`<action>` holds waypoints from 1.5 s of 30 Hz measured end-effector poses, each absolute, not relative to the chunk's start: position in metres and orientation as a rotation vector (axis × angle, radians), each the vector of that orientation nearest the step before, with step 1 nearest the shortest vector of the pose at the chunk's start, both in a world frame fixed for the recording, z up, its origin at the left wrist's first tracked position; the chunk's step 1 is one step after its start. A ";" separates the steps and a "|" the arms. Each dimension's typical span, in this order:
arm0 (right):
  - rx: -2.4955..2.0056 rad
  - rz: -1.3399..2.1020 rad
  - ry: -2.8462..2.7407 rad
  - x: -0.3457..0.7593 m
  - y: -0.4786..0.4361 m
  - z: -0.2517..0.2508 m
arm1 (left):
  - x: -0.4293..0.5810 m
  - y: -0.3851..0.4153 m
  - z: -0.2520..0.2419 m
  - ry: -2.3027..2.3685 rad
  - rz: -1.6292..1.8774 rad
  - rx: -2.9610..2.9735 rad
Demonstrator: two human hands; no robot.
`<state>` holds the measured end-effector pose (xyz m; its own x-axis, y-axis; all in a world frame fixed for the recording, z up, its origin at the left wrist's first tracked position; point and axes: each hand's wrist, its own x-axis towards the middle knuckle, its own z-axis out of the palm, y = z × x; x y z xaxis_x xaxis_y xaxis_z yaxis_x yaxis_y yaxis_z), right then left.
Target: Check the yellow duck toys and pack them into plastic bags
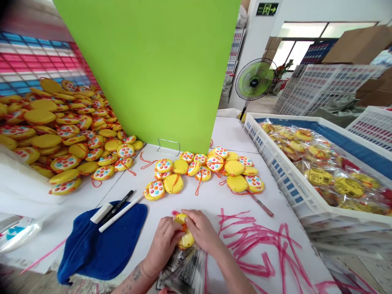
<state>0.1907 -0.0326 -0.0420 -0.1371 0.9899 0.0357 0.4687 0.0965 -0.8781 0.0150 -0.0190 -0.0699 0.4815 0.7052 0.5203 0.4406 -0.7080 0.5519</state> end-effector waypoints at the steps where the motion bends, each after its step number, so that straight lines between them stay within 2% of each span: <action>1: -1.437 0.988 -1.720 0.190 -0.033 -0.041 | 0.015 -0.019 -0.069 0.969 1.083 2.387; 5: -1.471 0.895 -1.711 0.202 -0.037 -0.039 | 0.016 -0.017 -0.069 1.008 1.040 2.391; 8: -1.721 0.736 -1.527 0.224 -0.043 -0.037 | 0.017 -0.016 -0.068 1.032 0.992 2.368; 11: -1.896 0.835 -1.452 0.239 -0.053 -0.037 | 0.017 -0.016 -0.066 1.083 0.969 2.283; 19: -1.816 1.075 -1.418 0.212 -0.061 -0.047 | 0.016 -0.007 -0.054 1.032 0.771 2.278; 31: -1.767 0.927 -1.381 0.200 -0.058 -0.046 | 0.016 0.008 -0.031 0.908 0.482 1.986; 39: -1.456 1.016 -1.057 0.182 -0.050 -0.030 | 0.020 -0.005 -0.023 0.924 0.632 2.110; 42: -1.305 1.121 -0.954 0.177 -0.051 -0.023 | 0.015 -0.008 -0.025 1.027 0.803 2.090; 45: -1.239 1.158 -0.880 0.175 -0.052 -0.021 | 0.005 -0.008 -0.030 1.178 1.023 1.819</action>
